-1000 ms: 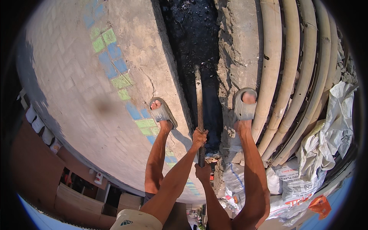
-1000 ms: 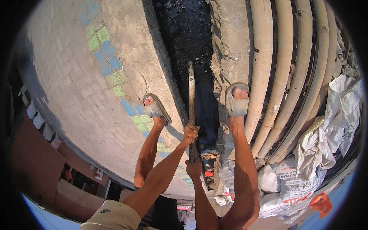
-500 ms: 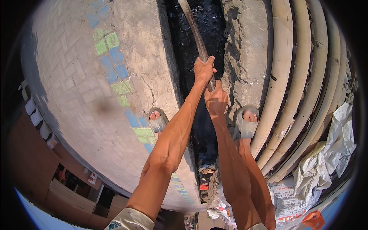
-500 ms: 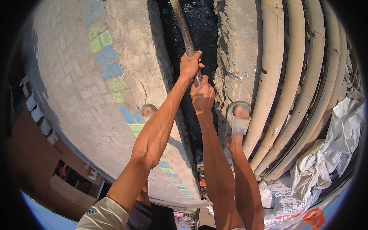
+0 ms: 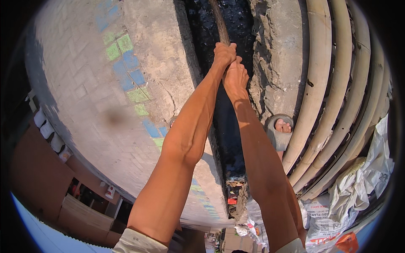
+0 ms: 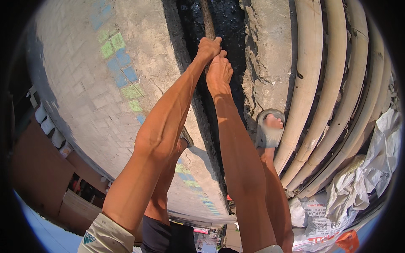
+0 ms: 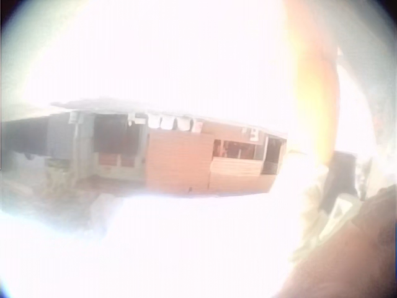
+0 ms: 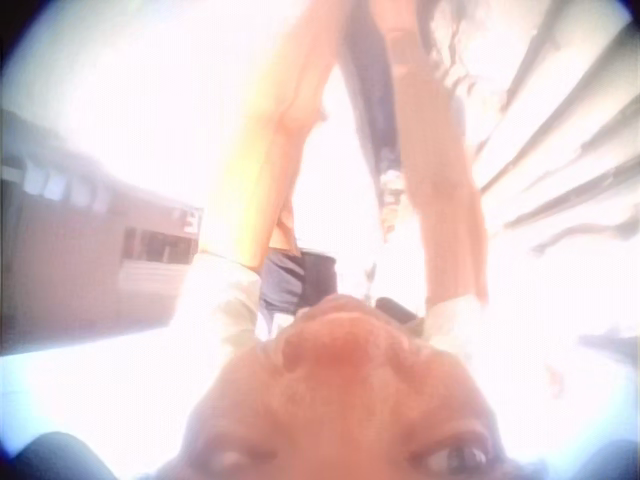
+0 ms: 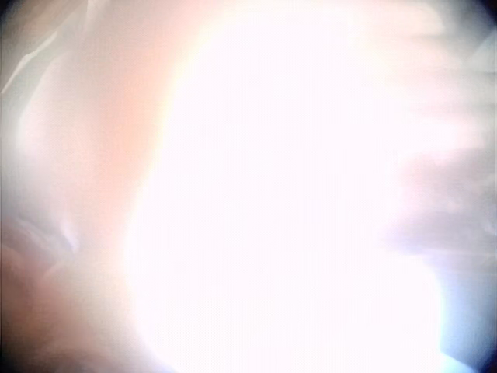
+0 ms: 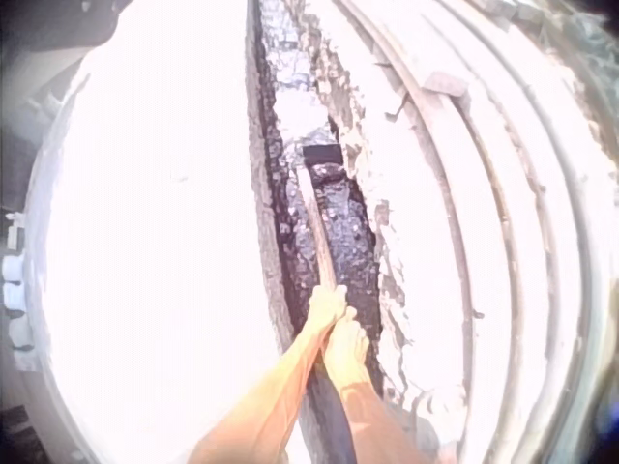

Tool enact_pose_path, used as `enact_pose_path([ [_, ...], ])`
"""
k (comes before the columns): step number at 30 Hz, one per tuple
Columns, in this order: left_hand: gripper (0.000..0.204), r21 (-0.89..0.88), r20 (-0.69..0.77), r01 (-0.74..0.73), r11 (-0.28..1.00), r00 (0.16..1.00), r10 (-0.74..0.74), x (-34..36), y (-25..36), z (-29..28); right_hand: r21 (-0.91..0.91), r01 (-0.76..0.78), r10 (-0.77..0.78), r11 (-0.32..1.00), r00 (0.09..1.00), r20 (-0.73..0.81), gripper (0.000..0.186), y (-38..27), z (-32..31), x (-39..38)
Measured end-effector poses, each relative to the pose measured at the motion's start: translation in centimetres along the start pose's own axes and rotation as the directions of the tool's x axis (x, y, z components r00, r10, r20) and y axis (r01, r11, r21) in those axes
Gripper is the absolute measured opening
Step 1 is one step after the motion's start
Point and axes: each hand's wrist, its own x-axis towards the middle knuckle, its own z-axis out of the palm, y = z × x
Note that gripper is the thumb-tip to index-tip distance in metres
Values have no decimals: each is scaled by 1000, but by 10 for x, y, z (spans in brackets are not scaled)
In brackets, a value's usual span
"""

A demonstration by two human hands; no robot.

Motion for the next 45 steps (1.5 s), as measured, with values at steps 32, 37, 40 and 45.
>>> enact_pose_path([
  [32, 34, -138, 378, 499, 855, 825, -420, -275, -250, 94, 6, -547, 508, 837, 780, 366, 37, 130, 34, -408],
  [37, 28, -209, 438, 607, 767, 759, -481, -342, -290, 114, -240, -495, 548, 835, 790, 276, 38, 148, 30, -472],
  [40, 32, -302, 359, 540, 785, 828, -432, -377, -314, 127, -255, -466, 526, 847, 803, 282, 41, 152, 9, -474],
  [45, 32, -252, 252, 506, 825, 857, -449, -402, -274, 95, 83, -501, 450, 861, 829, 332, 35, 167, -7, -507],
])
